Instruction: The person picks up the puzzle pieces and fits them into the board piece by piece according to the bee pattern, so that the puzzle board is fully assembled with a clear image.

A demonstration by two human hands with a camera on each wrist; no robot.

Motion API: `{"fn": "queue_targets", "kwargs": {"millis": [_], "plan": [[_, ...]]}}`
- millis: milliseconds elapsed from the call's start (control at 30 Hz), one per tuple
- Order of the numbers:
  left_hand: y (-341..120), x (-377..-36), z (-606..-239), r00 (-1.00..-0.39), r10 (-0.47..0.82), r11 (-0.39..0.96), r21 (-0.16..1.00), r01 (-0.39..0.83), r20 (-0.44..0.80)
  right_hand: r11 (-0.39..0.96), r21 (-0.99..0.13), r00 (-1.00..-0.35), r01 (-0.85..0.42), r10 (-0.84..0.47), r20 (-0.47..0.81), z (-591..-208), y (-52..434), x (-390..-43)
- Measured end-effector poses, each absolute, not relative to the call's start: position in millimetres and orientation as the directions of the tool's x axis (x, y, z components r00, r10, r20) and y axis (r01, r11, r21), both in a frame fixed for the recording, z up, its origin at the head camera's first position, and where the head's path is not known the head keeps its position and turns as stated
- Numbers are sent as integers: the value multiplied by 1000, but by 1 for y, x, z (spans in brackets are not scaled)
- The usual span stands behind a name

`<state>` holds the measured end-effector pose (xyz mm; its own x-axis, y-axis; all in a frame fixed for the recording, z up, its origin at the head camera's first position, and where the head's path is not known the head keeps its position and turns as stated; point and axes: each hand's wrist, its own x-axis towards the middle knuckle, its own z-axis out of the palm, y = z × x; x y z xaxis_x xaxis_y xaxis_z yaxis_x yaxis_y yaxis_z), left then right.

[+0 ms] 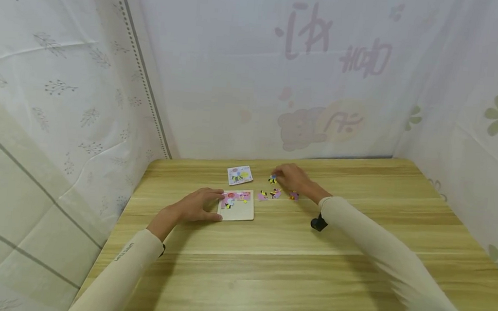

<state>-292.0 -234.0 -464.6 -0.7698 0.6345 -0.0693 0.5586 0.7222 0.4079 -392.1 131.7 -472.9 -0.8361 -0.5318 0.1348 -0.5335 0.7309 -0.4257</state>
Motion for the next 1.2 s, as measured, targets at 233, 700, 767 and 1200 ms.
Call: {"fn": "queue_targets", "kwargs": {"millis": [233, 700, 767, 1200], "plan": [[-234, -291, -462, -776, 627, 727, 403, 556, -60, 729, -442, -834, -523, -545, 88, -467, 132, -389], [-235, -289, -465, -769, 638, 716, 407, 567, -50, 707, -349, -773, -615, -628, 91, -476, 126, -387], [-235, -289, -465, -769, 638, 717, 405, 567, -52, 699, -349, -766, -625, -635, 100, -476, 125, -386], [-233, -290, -464, -775, 629, 726, 406, 555, -66, 637, -378, -726, -672, -668, 164, -467, 124, -371]]}}
